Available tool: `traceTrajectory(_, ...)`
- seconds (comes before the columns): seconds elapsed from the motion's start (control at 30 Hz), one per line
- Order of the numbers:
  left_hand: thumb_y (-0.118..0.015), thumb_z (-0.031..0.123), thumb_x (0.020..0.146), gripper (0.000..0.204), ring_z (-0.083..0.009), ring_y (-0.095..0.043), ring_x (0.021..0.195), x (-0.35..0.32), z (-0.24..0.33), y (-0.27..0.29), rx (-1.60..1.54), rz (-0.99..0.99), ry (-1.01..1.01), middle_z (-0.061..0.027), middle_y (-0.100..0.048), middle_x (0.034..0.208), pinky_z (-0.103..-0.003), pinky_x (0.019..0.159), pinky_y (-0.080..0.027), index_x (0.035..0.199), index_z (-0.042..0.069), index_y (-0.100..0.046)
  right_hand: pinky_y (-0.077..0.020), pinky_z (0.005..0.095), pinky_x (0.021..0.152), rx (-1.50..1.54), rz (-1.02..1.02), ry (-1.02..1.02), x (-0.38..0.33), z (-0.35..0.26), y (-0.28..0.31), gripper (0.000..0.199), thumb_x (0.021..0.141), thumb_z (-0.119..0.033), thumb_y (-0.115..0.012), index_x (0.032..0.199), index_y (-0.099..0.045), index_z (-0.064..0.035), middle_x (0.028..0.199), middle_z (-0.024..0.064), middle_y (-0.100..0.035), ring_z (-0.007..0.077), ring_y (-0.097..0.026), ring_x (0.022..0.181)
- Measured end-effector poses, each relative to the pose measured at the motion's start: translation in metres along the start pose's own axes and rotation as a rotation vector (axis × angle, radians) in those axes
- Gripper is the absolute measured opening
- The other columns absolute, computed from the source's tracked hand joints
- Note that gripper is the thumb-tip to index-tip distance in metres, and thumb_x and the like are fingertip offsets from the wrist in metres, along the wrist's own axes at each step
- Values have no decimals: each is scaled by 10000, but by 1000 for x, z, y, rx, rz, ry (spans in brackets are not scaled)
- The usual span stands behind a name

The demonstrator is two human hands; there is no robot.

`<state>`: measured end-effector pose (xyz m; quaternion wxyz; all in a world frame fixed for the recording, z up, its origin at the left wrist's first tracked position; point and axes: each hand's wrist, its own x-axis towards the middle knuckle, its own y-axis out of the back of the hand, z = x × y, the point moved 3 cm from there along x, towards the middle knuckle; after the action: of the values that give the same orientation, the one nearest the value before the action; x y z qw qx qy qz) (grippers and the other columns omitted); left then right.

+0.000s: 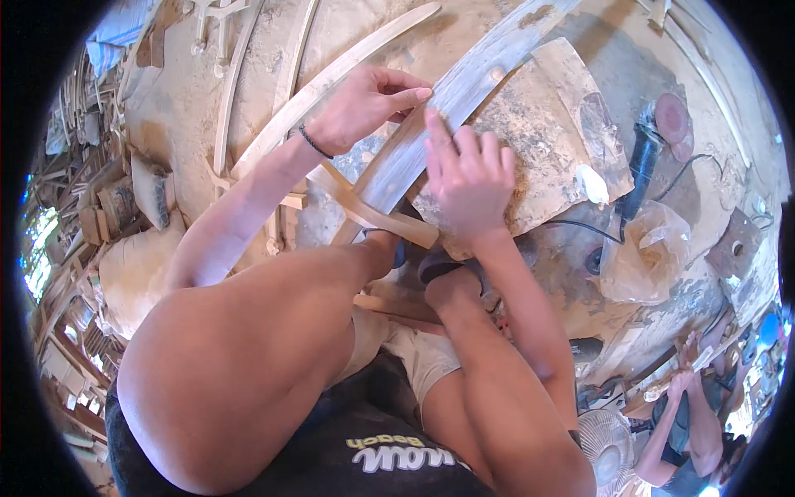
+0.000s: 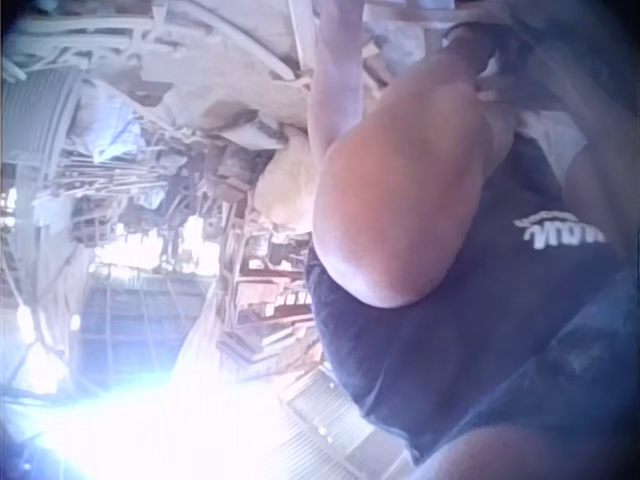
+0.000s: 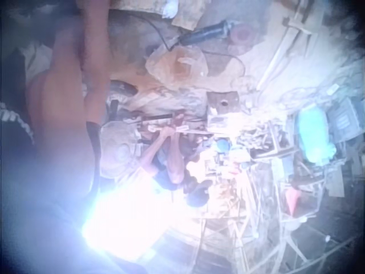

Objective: The person sands the hilt and blade of a wooden sword using a power sander, then applies adhesive from a bottle to the crossguard area and wipes it with their fingers.

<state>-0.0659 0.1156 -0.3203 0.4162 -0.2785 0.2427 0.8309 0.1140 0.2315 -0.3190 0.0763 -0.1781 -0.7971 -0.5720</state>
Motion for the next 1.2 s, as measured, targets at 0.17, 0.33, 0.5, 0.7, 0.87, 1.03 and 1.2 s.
traceTrajectory(0.17,-772,258,1102,373,-105,-755,1028,-3,0,-2,53,2,20,-45,-820,1154,-312,931,-629,1375,4,-784,-421,431,771,-72,-47,35,0,-2,14,556,1029,-486,-734,1496,-718,-185,971,16,-591,226,-578,901)
traceTrajectory(0.33,-847,216,1030,475,-107,-736,1050,-12,0,-4,43,-49,-90,-66,-805,1236,-309,923,-632,1437,-8,-748,-420,382,671,241,141,-194,-26,42,31,394,1010,-295,-828,1360,-745,-134,946,5,-573,200,-541,755)
traceTrajectory(0.5,-861,202,1024,485,-101,-721,1013,-14,0,-10,271,22,-241,-61,-800,1184,-306,888,-641,1440,-17,-741,-382,286,640,417,532,-834,-103,82,62,516,895,-147,-979,1302,-670,-73,971,0,-548,111,-425,718)
traceTrajectory(0.7,-627,335,1190,414,-101,-731,1019,-15,-2,-10,-65,50,-87,-62,-792,1165,-307,945,-628,1431,24,-757,-432,284,711,425,285,-758,-85,134,69,643,866,-119,-997,1410,-668,-22,1028,22,-578,114,-463,773)
traceTrajectory(0.87,-571,333,1208,418,-113,-730,1061,-25,1,-7,-184,79,-85,-68,-777,1215,-328,982,-626,1492,60,-711,-476,331,751,480,182,-621,-59,107,74,388,939,-107,-907,1278,-738,-19,1069,76,-701,170,-627,880)
traceTrajectory(1.03,-567,318,1208,403,-137,-743,1075,-26,2,-2,-220,82,-72,-95,-786,1231,-350,993,-633,1499,69,-692,-492,438,825,512,-92,-320,-33,50,52,230,1021,-244,-812,1118,-755,-44,1034,114,-768,297,-713,908)
traceTrajectory(1.2,-579,329,1205,394,-163,-767,1057,-26,0,-2,-298,59,-103,-112,-802,1218,-358,973,-646,1464,61,-708,-447,442,792,459,-72,-234,-12,29,32,271,1022,-340,-803,976,-708,-90,884,87,-767,293,-703,829)
